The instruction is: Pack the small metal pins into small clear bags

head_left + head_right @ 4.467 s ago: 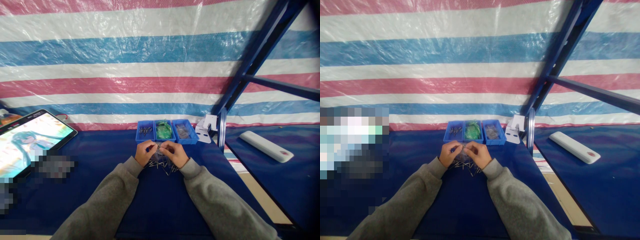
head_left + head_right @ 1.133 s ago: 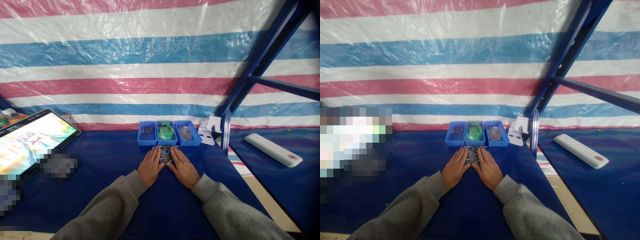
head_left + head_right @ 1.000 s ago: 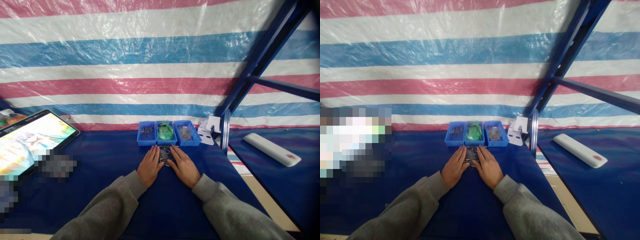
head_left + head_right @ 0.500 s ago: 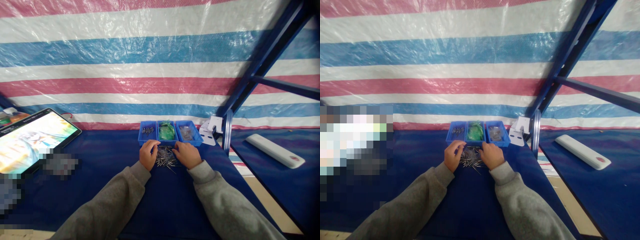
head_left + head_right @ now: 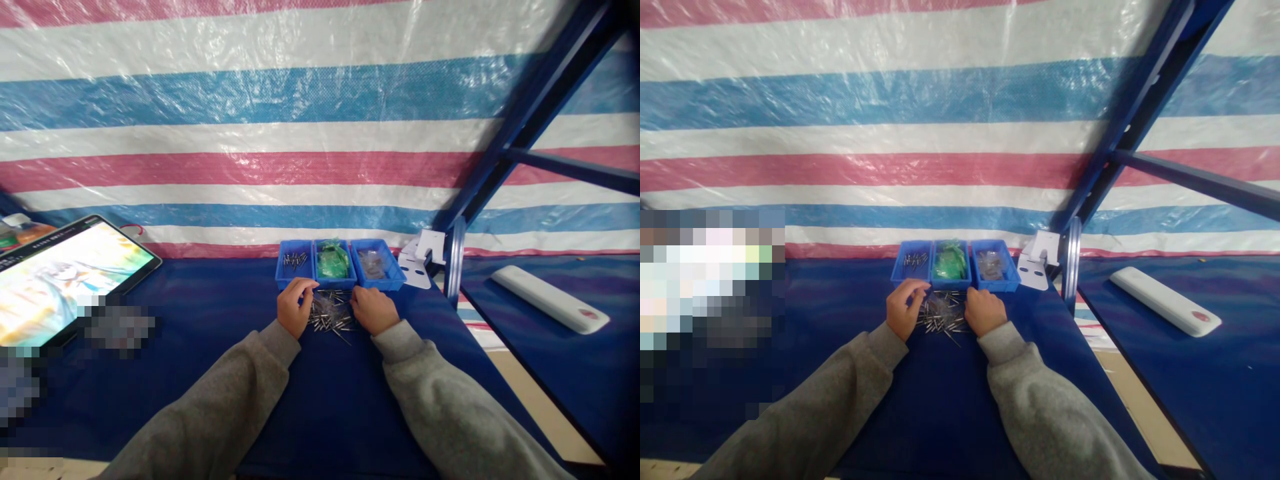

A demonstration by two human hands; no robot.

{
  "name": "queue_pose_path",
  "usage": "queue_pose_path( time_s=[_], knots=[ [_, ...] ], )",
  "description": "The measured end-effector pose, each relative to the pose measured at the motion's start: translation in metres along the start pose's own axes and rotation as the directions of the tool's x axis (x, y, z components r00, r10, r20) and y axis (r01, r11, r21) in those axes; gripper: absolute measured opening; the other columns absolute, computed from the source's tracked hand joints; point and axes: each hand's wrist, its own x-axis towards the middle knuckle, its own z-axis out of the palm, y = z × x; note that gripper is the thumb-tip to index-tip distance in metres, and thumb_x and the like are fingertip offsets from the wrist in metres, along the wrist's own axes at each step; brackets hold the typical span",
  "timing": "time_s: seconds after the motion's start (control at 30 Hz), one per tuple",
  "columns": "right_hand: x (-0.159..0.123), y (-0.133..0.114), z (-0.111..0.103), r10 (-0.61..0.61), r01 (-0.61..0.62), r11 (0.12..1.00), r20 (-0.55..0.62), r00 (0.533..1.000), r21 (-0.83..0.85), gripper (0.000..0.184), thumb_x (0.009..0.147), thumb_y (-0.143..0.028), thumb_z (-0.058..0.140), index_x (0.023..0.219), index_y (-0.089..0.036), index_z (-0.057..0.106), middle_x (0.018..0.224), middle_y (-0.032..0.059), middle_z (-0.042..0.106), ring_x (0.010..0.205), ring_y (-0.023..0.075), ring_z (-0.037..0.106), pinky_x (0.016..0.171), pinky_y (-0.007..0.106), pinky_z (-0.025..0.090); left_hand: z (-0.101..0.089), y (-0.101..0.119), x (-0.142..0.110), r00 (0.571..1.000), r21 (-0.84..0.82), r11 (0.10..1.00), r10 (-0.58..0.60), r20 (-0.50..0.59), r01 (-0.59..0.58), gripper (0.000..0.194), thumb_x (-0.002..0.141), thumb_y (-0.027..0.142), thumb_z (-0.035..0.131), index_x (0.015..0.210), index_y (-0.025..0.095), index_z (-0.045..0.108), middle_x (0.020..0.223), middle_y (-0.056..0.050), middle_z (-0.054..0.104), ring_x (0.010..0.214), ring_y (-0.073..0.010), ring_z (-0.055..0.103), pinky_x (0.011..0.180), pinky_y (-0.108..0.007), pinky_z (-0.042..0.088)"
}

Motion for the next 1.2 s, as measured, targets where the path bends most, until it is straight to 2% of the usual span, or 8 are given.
queue_pose_path(
  time_s=[0.17,0.37,0.7,0.9,1.1,1.2],
  knots=[
    [0.000,0.000,0.000,0.007,-0.007,1.000,-0.030,1.000,0.003,0.021,0.083,-0.023,0.039,0.093,-0.018,0.057,0.086,0.0109,0.064,0.082,0.0227,0.063,0.068,0.030,0.044,0.000,0.001,0.000,1.000,-0.013,1.000,0.002,0.004,-0.002,0.018,0.085,0.014,0.044,0.086,0.016,0.062,0.083,-0.004,0.064,0.076,-0.0126,0.058,0.063,-0.023,0.044],
    [-0.002,0.000,-0.006,0.004,-0.004,1.000,-0.023,1.000,0.020,0.023,0.079,-0.032,0.044,0.092,-0.018,0.057,0.088,0.0115,0.064,0.085,0.0250,0.062,0.069,0.032,0.043,0.000,0.000,0.000,1.000,-0.015,1.000,0.000,0.012,0.000,0.017,0.084,0.014,0.045,0.085,0.016,0.062,0.083,-0.004,0.064,0.076,-0.0127,0.059,0.062,-0.023,0.044],
    [-0.006,-0.007,-0.005,-0.020,0.020,1.000,-0.017,1.000,0.018,0.021,0.077,-0.021,0.043,0.092,-0.018,0.057,0.087,0.0107,0.064,0.084,0.0243,0.063,0.069,0.031,0.043,0.000,0.000,-0.001,1.000,-0.014,1.000,0.006,0.016,-0.006,0.018,0.085,0.015,0.044,0.086,0.017,0.062,0.083,-0.004,0.064,0.073,-0.0121,0.058,0.063,-0.023,0.044],
    [-0.009,-0.007,-0.010,0.007,-0.007,1.000,0.002,1.000,0.018,0.023,0.077,-0.025,0.044,0.094,-0.018,0.057,0.089,0.0122,0.064,0.085,0.0248,0.062,0.070,0.032,0.043,0.000,0.001,0.000,1.000,-0.014,1.000,0.003,0.023,-0.003,0.018,0.085,0.016,0.044,0.085,0.017,0.062,0.082,-0.004,0.064,0.071,-0.0121,0.058,0.062,-0.023,0.044],
    [-0.010,-0.013,-0.009,-0.002,0.003,1.000,-0.019,1.000,0.027,0.022,0.075,-0.019,0.046,0.094,-0.018,0.057,0.087,0.0106,0.065,0.081,0.0242,0.063,0.067,0.031,0.043,0.000,0.000,-0.001,1.000,-0.021,1.000,0.016,0.018,-0.015,0.018,0.085,0.017,0.044,0.085,0.017,0.062,0.083,-0.005,0.064,0.070,-0.0122,0.058,0.061,-0.024,0.044],
    [-0.009,-0.011,-0.011,-0.020,0.023,0.999,-0.076,0.997,0.039,0.020,0.076,-0.019,0.045,0.088,-0.018,0.060,0.086,0.0097,0.065,0.082,0.0234,0.062,0.068,0.031,0.043,0.000,0.001,0.000,1.000,-0.031,0.999,0.018,0.007,-0.018,0.017,0.084,0.017,0.045,0.084,0.017,0.062,0.082,-0.004,0.064,0.071,-0.0122,0.058,0.061,-0.023,0.045]
  ],
)
